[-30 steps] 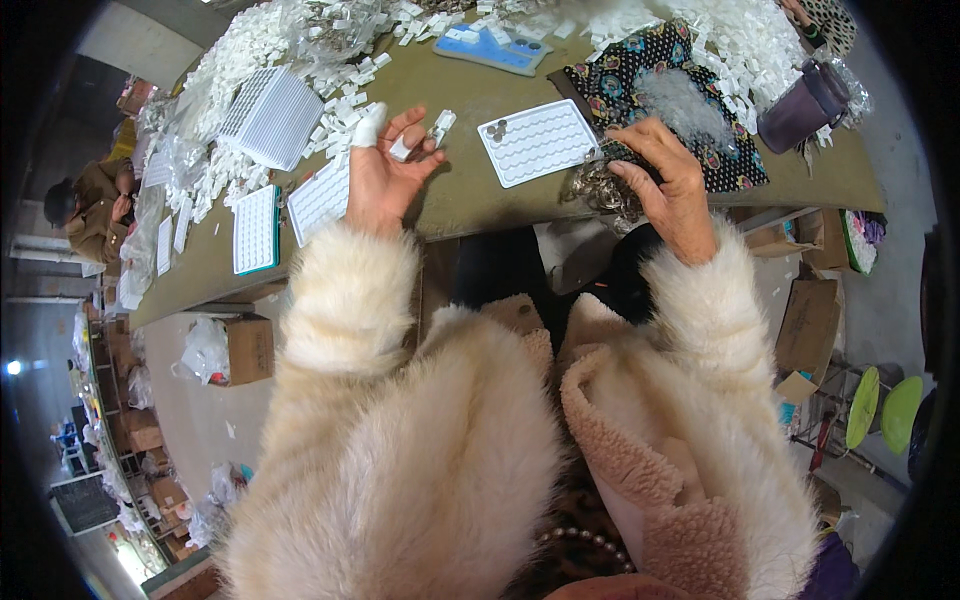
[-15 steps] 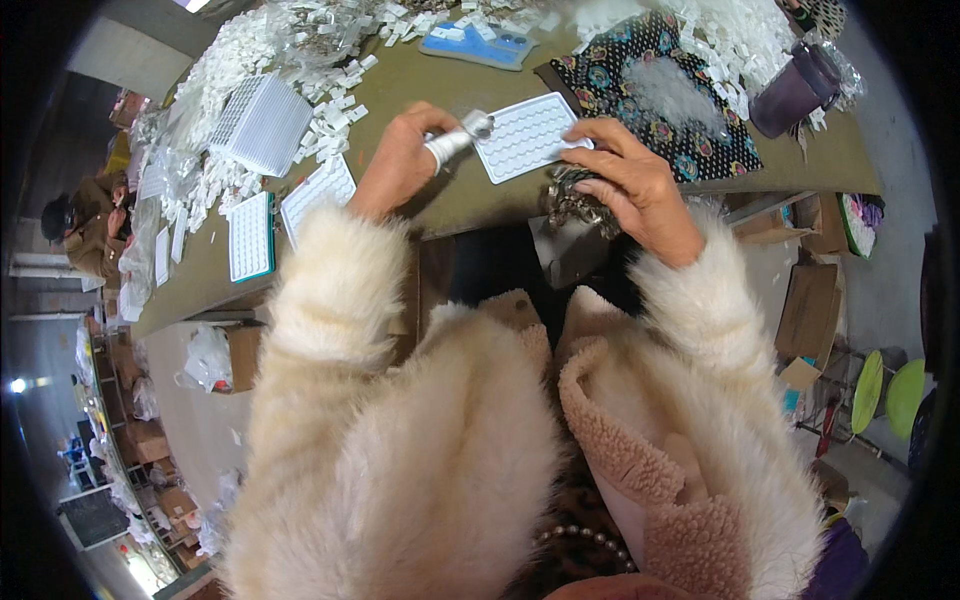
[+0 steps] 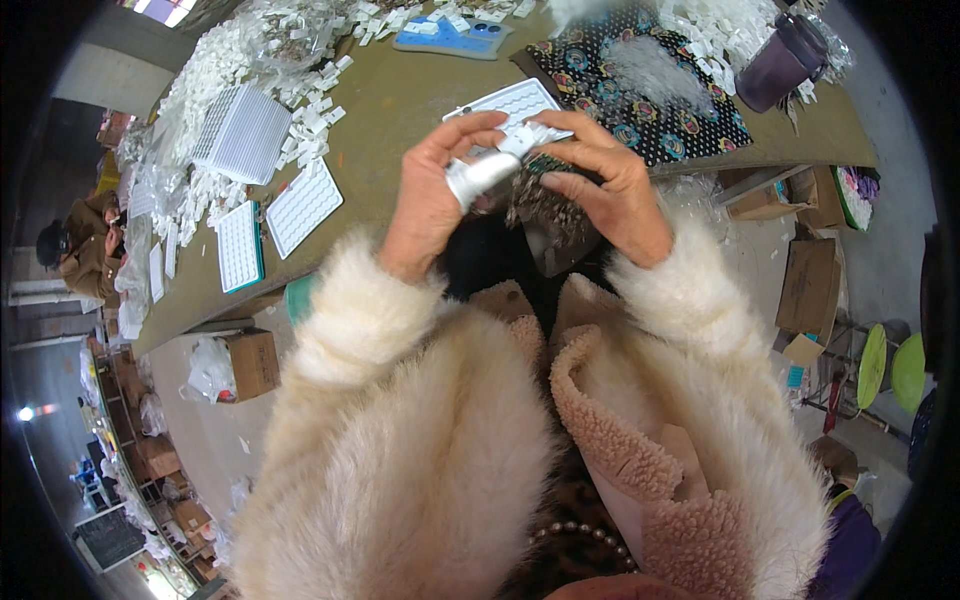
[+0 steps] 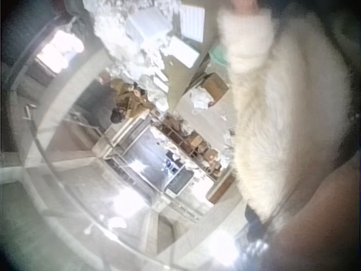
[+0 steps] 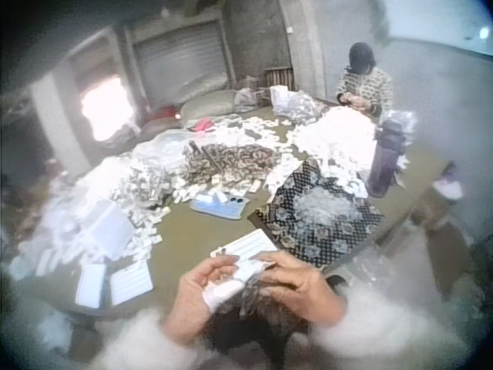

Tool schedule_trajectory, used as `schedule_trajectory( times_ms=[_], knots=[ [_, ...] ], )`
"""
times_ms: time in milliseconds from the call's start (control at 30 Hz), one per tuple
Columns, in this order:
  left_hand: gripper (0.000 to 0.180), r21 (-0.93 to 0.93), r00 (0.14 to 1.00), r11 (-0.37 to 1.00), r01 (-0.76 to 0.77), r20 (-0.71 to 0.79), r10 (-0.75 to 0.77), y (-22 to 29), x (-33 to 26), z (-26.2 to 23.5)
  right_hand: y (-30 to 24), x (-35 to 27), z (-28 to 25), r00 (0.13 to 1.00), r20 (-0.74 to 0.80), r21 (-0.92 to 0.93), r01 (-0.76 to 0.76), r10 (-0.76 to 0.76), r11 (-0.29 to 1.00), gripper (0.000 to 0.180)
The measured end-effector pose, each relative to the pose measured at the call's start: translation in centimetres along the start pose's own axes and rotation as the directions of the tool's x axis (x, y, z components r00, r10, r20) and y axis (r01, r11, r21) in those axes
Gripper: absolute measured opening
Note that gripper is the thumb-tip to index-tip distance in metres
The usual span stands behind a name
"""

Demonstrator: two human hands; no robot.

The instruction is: The person repeatedly picks small metal keychain components from a tray, applies glue from a tube, and attaches them to a base. They handle multiple keychains one at a time, placing finished units aside on the table.

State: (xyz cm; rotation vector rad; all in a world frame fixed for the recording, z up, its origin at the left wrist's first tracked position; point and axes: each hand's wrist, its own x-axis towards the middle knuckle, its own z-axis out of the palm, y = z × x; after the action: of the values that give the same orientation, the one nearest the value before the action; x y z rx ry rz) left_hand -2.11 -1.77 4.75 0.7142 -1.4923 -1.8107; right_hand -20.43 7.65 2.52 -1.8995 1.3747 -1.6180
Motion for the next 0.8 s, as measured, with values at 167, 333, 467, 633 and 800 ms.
schedule_trajectory(
  times_ms=[167,333,467,633,800],
  knots=[
    [0.032,-0.032,0.998,0.998,-0.059,0.004,0.059,-2.5,-1.1,0.1,0.4,-1.2,1.3,0.994,0.053,0.060,-0.100,0.097,0.993,0.034],
    [0.024,0.160,0.992,0.980,-0.116,-0.021,0.121,-3.6,-1.4,0.0,0.5,-1.5,2.0,0.986,0.135,0.178,-0.125,0.102,0.976,0.031],
    [0.023,0.131,0.995,0.987,-0.096,0.007,0.096,-3.5,-1.6,-0.2,0.1,-1.5,1.7,0.973,0.214,0.115,-0.119,0.092,0.986,0.029],
    [0.021,0.056,0.998,0.997,0.051,0.032,-0.053,-2.8,-1.5,-1.2,-0.2,-1.6,1.6,0.957,0.275,0.024,-0.105,0.094,0.994,0.031],
    [0.019,0.226,0.998,0.974,0.034,0.051,-0.046,-2.6,-1.5,-1.4,-0.6,-1.9,1.8,0.945,0.318,-0.131,-0.037,0.078,0.991,0.029]
  ],
)
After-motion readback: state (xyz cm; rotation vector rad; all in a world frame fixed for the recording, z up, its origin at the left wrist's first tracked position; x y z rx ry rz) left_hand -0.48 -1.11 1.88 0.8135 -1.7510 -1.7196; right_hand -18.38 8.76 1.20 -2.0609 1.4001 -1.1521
